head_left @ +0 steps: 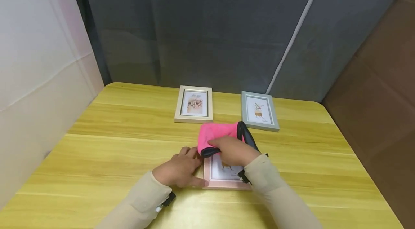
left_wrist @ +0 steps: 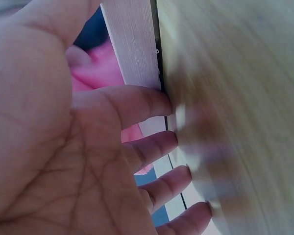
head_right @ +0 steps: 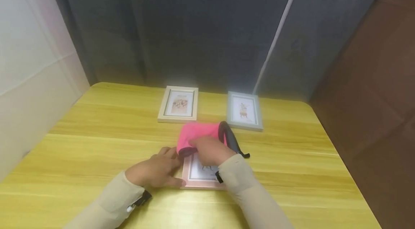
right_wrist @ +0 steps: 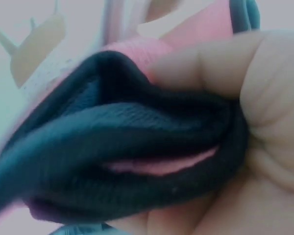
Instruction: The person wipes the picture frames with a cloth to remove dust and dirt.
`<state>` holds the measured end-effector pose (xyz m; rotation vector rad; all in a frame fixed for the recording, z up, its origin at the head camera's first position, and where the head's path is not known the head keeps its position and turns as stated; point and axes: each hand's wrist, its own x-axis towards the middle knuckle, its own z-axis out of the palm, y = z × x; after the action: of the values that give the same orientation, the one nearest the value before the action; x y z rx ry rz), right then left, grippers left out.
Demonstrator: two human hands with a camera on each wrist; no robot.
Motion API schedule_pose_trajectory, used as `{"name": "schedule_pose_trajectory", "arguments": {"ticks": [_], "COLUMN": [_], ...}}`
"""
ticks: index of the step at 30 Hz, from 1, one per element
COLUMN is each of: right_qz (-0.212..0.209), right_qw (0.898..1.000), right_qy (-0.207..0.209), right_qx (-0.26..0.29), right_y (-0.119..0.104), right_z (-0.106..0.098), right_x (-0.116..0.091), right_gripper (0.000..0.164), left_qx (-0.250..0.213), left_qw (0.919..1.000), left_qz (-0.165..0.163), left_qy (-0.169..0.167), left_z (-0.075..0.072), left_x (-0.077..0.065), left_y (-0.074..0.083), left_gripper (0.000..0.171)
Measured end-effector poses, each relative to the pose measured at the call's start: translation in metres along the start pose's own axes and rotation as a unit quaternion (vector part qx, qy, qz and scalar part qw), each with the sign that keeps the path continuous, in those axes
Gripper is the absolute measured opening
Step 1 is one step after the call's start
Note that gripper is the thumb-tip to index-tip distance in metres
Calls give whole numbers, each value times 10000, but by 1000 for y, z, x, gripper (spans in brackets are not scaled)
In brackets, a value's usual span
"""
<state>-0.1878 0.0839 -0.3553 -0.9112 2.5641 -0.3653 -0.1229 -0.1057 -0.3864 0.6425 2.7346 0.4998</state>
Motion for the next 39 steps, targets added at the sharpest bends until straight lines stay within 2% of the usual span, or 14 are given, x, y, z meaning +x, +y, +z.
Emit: {"name": "schedule_pose_trajectory", "arguments": {"ticks": [1,3,6,8,11,16,19,22,25,28,32,33,37,39], "right_qz": [-209,-649,-1079,-1207,-1232,-1070,-608,22,470,540,8,-207,-1011,-1304], "right_qw": [9998,9979,9928,9892,9852,9843,9899,9949,9960,9972,9998,9997,9946,9909], "right_qy": [20,0,-118,-105,78,460,434,278,111,7,-49,-45,-172,-181], "right_qx": [1,-84,-511,-825,-1187,-1328,-1201,-973,-755,-521,-201,-143,-128,-280], "right_y": [0,-2,-11,-17,-23,-22,-16,-11,-8,-5,1,2,-3,-9], "right_z": [0,3,12,19,28,31,25,17,9,4,0,0,5,11], "right_x": [-7,-24,-49,-61,-67,-49,-29,-9,7,12,0,-6,-36,-50], "right_gripper": [58,48,40,41,47,36,40,50,57,63,64,60,36,33], "left_qx": [-61,-138,-82,67,155,128,-8,-95,-19,80,6,-1,-3,68], "left_qw": [10000,9999,9999,9997,9995,9997,9999,9999,9999,9998,10000,10000,10000,9999], "left_qz": [27,7,-122,-214,-280,-203,-130,-87,-90,-94,-23,-21,-60,-113], "left_qy": [27,65,65,21,-16,-23,-23,-60,-123,-160,-87,-64,33,16], "left_z": [0,1,2,3,3,2,1,0,-1,-1,1,1,1,1], "left_x": [0,-1,-2,-2,-1,0,1,1,1,0,1,0,-1,-2], "left_y": [0,1,2,4,5,4,2,0,0,0,0,0,3,5], "left_gripper": [65,63,58,64,62,69,55,53,69,76,74,68,65,64]}}
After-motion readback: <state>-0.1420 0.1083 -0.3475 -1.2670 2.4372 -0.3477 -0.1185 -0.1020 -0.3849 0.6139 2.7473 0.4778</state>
